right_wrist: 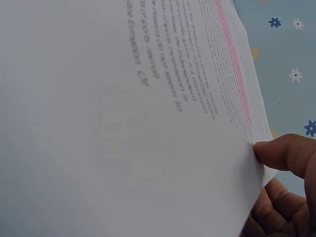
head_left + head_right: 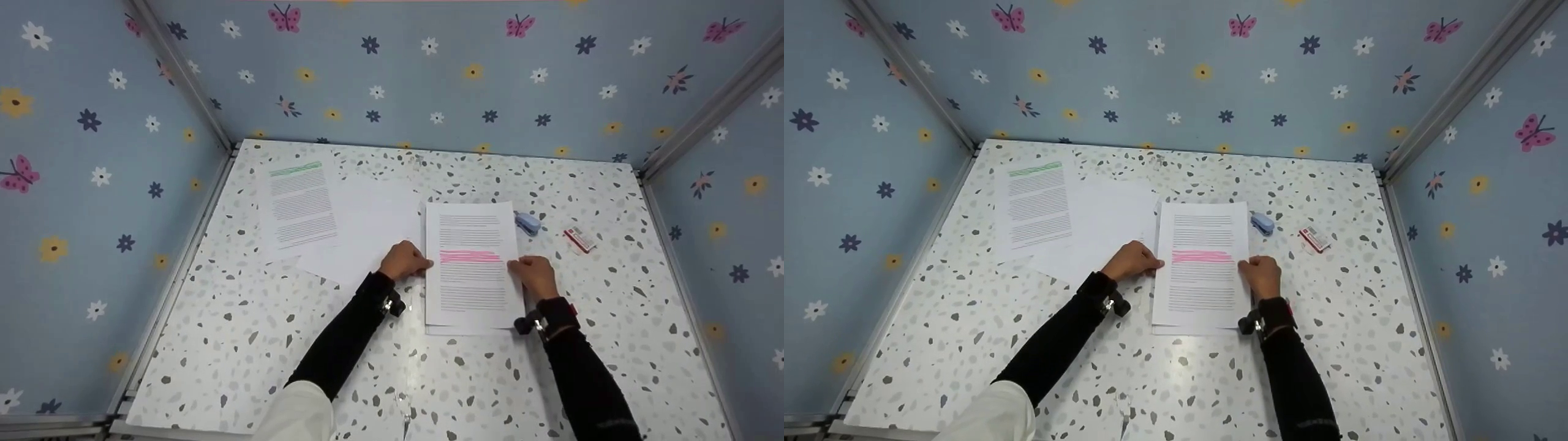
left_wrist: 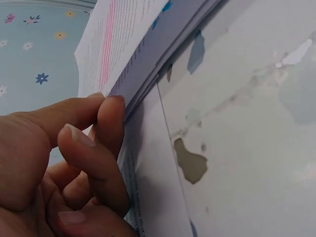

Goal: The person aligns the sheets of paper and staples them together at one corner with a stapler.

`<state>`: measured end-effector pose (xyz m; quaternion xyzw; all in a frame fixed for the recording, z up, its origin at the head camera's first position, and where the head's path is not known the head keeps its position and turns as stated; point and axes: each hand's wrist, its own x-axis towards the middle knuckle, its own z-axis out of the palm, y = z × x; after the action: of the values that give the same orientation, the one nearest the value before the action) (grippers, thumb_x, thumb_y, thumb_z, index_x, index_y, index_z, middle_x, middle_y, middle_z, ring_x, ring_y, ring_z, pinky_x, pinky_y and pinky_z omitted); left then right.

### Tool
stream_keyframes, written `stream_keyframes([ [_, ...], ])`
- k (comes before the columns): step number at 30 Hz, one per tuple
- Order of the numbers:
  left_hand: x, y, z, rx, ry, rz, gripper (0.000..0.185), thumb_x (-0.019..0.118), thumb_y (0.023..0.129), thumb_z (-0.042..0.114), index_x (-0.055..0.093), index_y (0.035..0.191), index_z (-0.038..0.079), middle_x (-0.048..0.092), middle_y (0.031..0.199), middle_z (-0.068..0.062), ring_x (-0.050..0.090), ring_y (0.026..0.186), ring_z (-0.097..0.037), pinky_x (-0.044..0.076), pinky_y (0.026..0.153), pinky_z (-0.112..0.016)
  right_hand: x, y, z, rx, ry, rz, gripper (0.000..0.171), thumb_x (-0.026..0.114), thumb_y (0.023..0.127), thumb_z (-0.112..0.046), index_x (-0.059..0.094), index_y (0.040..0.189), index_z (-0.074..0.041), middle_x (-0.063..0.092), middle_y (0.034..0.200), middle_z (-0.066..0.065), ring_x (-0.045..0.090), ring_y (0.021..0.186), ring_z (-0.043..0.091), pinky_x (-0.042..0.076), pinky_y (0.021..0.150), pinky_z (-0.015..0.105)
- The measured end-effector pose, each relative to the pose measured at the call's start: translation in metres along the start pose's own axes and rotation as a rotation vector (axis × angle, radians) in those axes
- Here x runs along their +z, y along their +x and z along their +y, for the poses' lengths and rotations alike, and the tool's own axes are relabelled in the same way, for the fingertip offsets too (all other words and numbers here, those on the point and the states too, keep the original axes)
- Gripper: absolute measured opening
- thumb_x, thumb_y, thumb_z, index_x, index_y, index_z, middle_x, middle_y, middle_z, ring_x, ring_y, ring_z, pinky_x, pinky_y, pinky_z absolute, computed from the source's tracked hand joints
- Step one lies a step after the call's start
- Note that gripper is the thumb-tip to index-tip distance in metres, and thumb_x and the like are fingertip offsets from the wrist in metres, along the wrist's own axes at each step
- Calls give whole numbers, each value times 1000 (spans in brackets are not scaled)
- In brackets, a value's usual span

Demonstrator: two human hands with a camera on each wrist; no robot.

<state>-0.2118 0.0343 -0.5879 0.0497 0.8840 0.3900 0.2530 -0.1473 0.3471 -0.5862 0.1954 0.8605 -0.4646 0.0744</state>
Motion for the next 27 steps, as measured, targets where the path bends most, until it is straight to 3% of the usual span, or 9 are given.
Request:
stream_keyframes([
  [8,3,2,0,-51,49,-27,25,80,88,35,79,80,11,71,65,3,56,61,-11,40,57,-27,1,0,4,3,-31,5,28,67,93,-21,58,73,-5,46,61,-2,43,54,15,35,50,29],
  [11,4,4,-1,-59,70,-36,25,80,88,36,78,80,12,70,65,4,56,61,-11,40,57,-28,1,-3,3,19,-51,11,25,67,94,-22,67,89,2,58,73,5,50,62,17,39,55,29],
  [14,6,6,-2,-64,94,-42,26,80,88,38,78,78,13,70,64,4,55,60,-11,40,56,-28,1,-6,2,29,-69,18,34,66,95,-24,70,109,6,66,93,11,55,75,19,43,63,28],
  [16,5,6,-1,-73,112,-46,27,79,88,39,78,77,14,70,64,4,55,59,-12,40,56,-29,1,-6,2,20,-74,20,35,66,95,-25,69,111,6,66,96,13,55,77,20,43,64,29],
  [22,5,4,2,-95,167,-53,29,77,88,42,78,75,16,69,65,5,55,61,-13,41,57,-30,0,-6,7,-36,-62,32,23,68,93,-22,63,82,-4,53,71,1,46,62,16,38,56,30],
  [27,5,1,2,-83,190,-37,28,78,88,43,79,78,17,70,65,6,57,64,-13,42,59,-30,1,-6,6,-68,-67,26,38,68,92,-19,43,64,-12,36,58,-2,35,52,15,30,50,31],
])
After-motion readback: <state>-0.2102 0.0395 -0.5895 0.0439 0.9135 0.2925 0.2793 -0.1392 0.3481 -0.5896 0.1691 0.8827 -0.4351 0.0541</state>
